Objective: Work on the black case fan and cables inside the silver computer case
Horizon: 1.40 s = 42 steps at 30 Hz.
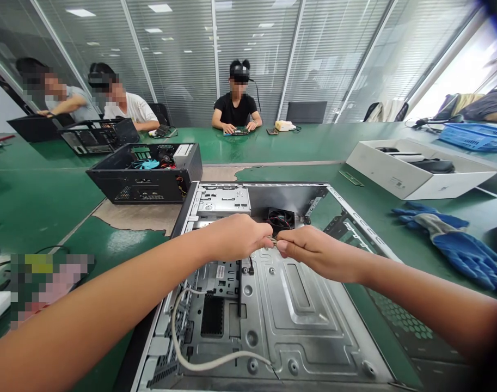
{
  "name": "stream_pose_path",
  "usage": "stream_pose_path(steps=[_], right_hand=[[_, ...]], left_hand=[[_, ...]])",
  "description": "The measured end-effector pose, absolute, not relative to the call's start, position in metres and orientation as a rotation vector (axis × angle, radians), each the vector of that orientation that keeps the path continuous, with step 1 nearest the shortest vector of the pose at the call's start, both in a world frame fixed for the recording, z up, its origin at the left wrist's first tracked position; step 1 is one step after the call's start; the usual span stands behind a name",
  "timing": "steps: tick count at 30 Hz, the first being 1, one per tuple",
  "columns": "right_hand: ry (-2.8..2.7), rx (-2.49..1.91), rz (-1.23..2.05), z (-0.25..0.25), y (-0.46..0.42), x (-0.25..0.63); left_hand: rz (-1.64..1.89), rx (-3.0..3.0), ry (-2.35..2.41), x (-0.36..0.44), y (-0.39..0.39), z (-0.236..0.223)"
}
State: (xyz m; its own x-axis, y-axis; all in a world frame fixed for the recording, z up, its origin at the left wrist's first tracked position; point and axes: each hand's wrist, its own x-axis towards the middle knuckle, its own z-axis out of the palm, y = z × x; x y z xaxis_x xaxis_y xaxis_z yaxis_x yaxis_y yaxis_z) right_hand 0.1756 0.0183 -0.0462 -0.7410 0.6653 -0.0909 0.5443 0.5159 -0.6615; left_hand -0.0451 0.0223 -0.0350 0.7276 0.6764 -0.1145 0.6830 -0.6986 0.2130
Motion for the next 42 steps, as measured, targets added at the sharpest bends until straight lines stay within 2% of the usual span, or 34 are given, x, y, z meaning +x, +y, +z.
stream_pose_path(steps=[4,6,8,13,15,18,23,28,32,34,36,39,42], right_hand=[[-2.321,-0.978,1.514,-0.044,0.022,0.178],[-2.277,-0.964,1.608,-0.044,0.023,0.178],[-2.351,-1.013,1.445,-0.045,0.024,0.177],[-2.59,-1.004,0.583,-0.051,0.02,0.175],[-2.589,-0.985,0.44,-0.053,0.018,0.175],[-2.615,-1.024,0.423,-0.053,0.015,0.174],[-2.714,-1.084,0.632,-0.052,0.014,0.17],[-2.616,-1.112,1.021,-0.049,0.016,0.168],[-2.444,-1.152,1.459,-0.047,0.022,0.171],[-2.373,-1.159,1.494,-0.047,0.023,0.172],[-2.372,-1.172,1.228,-0.049,0.023,0.172],[-2.343,-1.119,0.601,-0.051,0.019,0.173],[-2.342,-0.909,0.226,-0.051,0.015,0.176]], left_hand=[[0.017,2.784,1.118,-0.042,0.019,-0.032],[0.026,2.804,1.139,-0.042,0.019,-0.032],[0.027,2.785,1.144,-0.042,0.02,-0.033],[0.041,2.638,1.097,-0.042,0.026,-0.034],[0.055,2.577,1.064,-0.042,0.028,-0.032],[0.022,2.539,1.026,-0.041,0.028,-0.029],[-0.26,2.706,1.131,-0.038,0.021,-0.031],[-0.414,2.954,1.144,-0.033,0.011,-0.037],[-0.339,3.063,1.084,-0.035,0.01,-0.039],[-0.247,3.014,1.129,-0.037,0.012,-0.039],[-0.107,2.868,1.176,-0.039,0.016,-0.036],[0.155,2.542,1.059,-0.04,0.022,-0.03],[0.305,2.196,0.898,-0.04,0.025,-0.026]])
